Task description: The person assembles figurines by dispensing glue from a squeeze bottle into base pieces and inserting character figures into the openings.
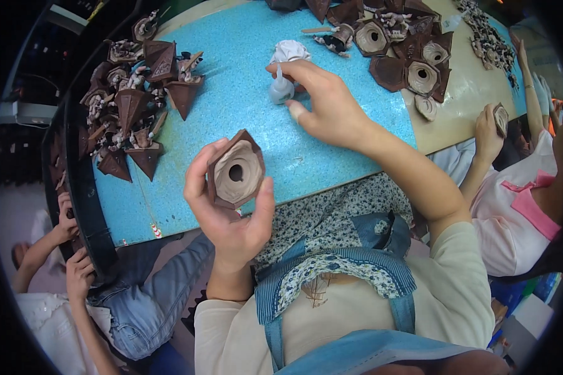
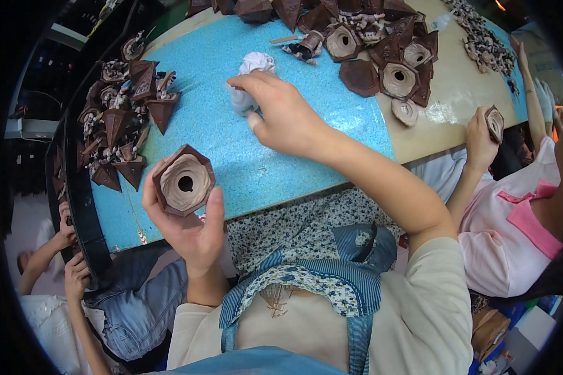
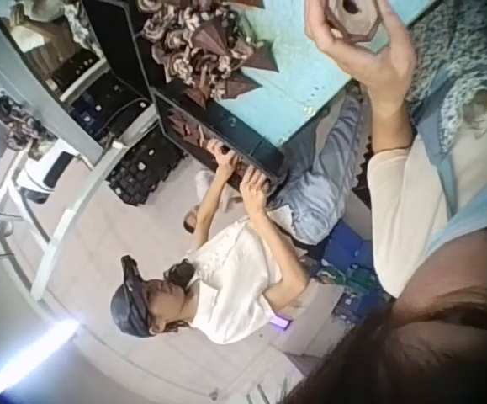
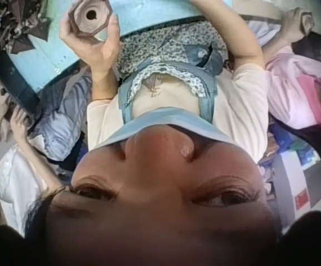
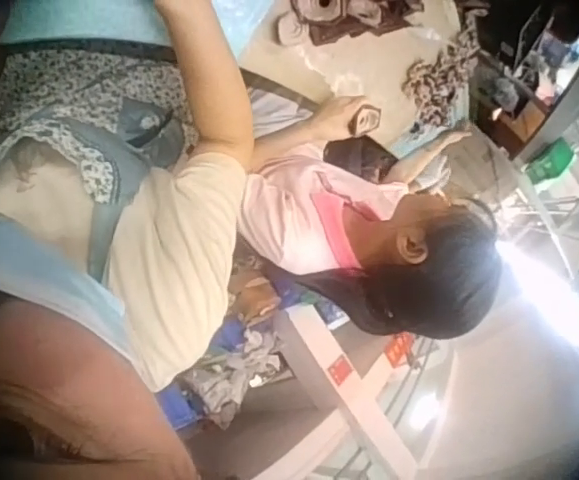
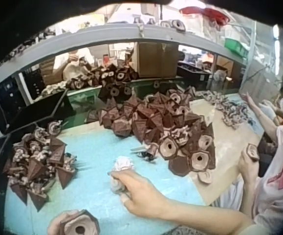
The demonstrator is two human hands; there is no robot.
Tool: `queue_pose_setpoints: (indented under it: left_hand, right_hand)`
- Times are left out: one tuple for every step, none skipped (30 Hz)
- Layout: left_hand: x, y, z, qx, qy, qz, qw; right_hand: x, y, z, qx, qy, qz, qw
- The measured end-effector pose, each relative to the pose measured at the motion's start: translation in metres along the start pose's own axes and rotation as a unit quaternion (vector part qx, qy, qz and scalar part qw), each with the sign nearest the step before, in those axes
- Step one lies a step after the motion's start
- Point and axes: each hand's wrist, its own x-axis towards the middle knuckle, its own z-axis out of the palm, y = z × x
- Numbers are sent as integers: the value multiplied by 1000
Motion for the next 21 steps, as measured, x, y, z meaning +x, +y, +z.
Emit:
queue_pose_setpoints:
  left_hand:
    - [2,-2,1,28,18,23,999]
    - [3,-3,1,31,27,25,999]
    - [4,-3,2,34,37,37,998]
    - [5,-4,2,39,48,48,997]
    - [8,-5,4,56,57,70,994]
    - [10,-7,6,54,64,74,994]
    - [12,-7,8,37,72,87,993]
    - [14,-8,11,19,81,101,991]
    - [15,-7,11,39,77,94,992]
    - [15,-8,10,47,87,94,991]
    - [14,-10,10,45,104,102,988]
    - [13,-11,8,43,123,110,985]
    - [12,-11,6,47,135,106,984]
    - [11,-11,5,58,148,105,982]
    - [9,-11,3,54,160,110,979]
    - [8,-10,2,52,174,116,977]
    - [8,-6,1,59,185,130,972]
    - [5,-9,2,36,205,135,969]
    - [2,-12,4,6,214,132,968]
    - [0,-17,5,-15,229,144,963]
    - [-1,-19,6,-21,232,151,961]
  right_hand:
    - [-1,-2,-7,-7,6,-17,1000]
    - [-1,-4,-15,-13,10,-39,999]
    - [0,-2,-25,-37,20,-37,998]
    - [2,4,-36,-60,29,-35,997]
    - [7,13,-45,-152,53,-46,986]
    - [14,21,-50,-242,78,-56,966]
    - [18,27,-51,-300,85,-50,949]
    - [22,34,-49,-358,92,-47,928]
    - [23,42,-49,-407,68,-43,910]
    - [22,46,-49,-401,65,-53,912]
    - [20,46,-47,-398,40,-41,915]
    - [18,41,-45,-395,13,-29,918]
    - [16,32,-48,-347,-15,-14,938]
    - [10,25,-51,-340,-21,-28,940]
    - [5,21,-52,-314,-39,-32,948]
    - [0,16,-54,-287,-58,-38,955]
    - [-6,11,-56,-291,-68,-43,953]
    - [-13,7,-54,-288,-82,-55,952]
    - [-22,6,-55,-275,-69,-53,958]
    - [-30,7,-53,-253,-62,-58,964]
    - [-37,9,-55,-227,-54,-61,970]
